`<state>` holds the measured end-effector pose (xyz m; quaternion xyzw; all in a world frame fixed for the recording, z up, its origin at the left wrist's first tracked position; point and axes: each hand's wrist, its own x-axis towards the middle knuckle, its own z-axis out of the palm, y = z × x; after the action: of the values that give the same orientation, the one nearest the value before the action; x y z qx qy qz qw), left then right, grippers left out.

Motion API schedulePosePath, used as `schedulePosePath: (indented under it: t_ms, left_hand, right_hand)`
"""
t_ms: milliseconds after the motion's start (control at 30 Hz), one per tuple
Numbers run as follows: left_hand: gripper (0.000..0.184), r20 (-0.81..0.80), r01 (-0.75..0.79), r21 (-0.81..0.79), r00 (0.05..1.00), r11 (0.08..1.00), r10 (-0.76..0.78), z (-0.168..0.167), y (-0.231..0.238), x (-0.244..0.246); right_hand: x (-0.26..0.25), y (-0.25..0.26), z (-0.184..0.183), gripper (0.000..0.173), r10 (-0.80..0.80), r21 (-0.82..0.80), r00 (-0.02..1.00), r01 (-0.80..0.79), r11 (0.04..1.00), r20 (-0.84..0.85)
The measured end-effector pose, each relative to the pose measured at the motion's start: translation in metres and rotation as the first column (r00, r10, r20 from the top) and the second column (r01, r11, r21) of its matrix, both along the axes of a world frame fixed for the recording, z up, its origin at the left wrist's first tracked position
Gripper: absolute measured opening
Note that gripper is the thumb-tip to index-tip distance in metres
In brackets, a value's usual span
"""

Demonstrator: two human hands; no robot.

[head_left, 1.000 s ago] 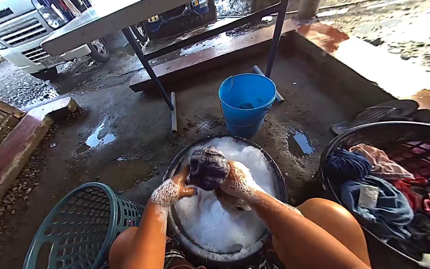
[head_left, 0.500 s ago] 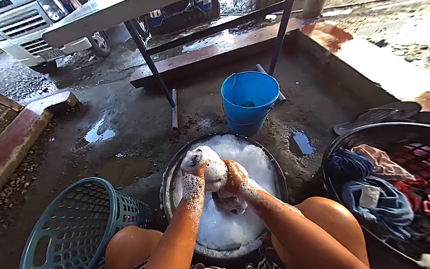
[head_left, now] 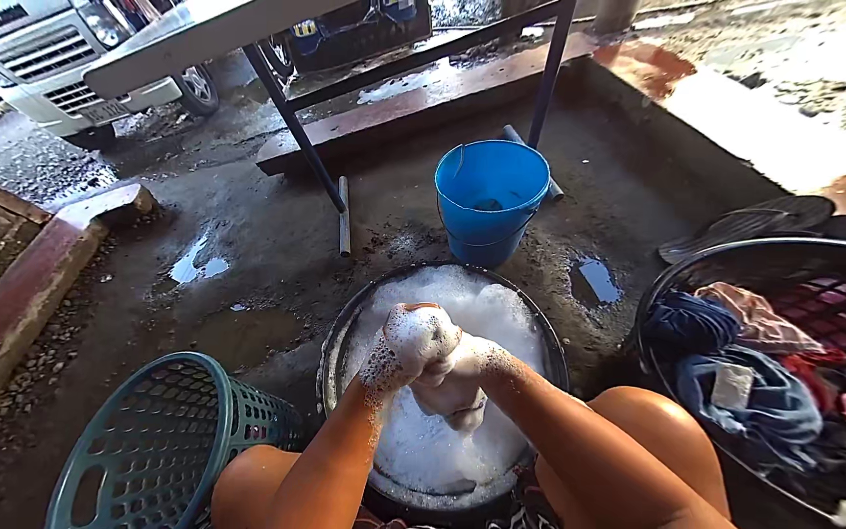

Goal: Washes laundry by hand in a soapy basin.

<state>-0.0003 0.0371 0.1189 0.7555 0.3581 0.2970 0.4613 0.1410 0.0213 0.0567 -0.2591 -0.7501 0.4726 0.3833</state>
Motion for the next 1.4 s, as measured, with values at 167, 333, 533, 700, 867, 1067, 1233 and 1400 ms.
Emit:
schedulePosePath:
  t_ms: [167,333,533,700,867,1067,1233,1400]
  left_hand:
    - [0.017,-0.016,0.092,-0.168,0.995,0.982,-0.096,0.014,0.001,0.001]
    - [0.016,0.119,0.086,-0.118,0.99,0.989,-0.072,-0.01,0.019,-0.018]
    - [0.071,0.001,-0.331,-0.062,0.943,0.942,0.332,-0.031,0.006,-0.029]
    - [0.036,0.102,-0.428,-0.121,0.892,0.896,0.44,-0.024,-0.023,-0.002]
    - [0.029,-0.071,-0.452,0.037,0.888,0.891,0.454,-0.013,-0.032,0.015]
    - [0.023,0.148,-0.41,0.151,0.909,0.9,0.389,-0.03,-0.037,0.022]
    - [0.021,0.163,-0.098,0.25,0.985,0.963,0.058,-0.017,-0.025,0.012]
    - [0.017,0.073,0.024,0.129,0.997,0.991,-0.034,0.014,-0.021,0.014]
  right_hand:
    - [-0.001,0.002,-0.007,0.008,0.173,-0.275,0.98,-0.195,0.941,-0.102]
    - [0.004,0.005,-0.014,0.024,0.074,-0.344,0.991,-0.108,0.933,-0.111]
    - [0.003,0.004,-0.017,0.104,-0.127,-0.35,0.992,0.11,0.93,-0.023]
    - [-0.002,-0.001,-0.006,0.07,-0.208,-0.244,0.958,0.253,0.936,0.199]
    - [0.003,-0.005,-0.002,0.071,-0.282,-0.191,0.941,0.316,0.929,0.186]
    - [0.004,-0.023,0.028,0.043,-0.36,-0.23,0.931,0.362,0.903,0.054]
    - [0.003,-0.019,0.004,0.046,-0.294,-0.167,0.933,0.262,0.95,-0.209]
    - [0.001,-0.015,0.004,0.049,-0.241,-0.153,0.93,0.205,0.967,-0.276]
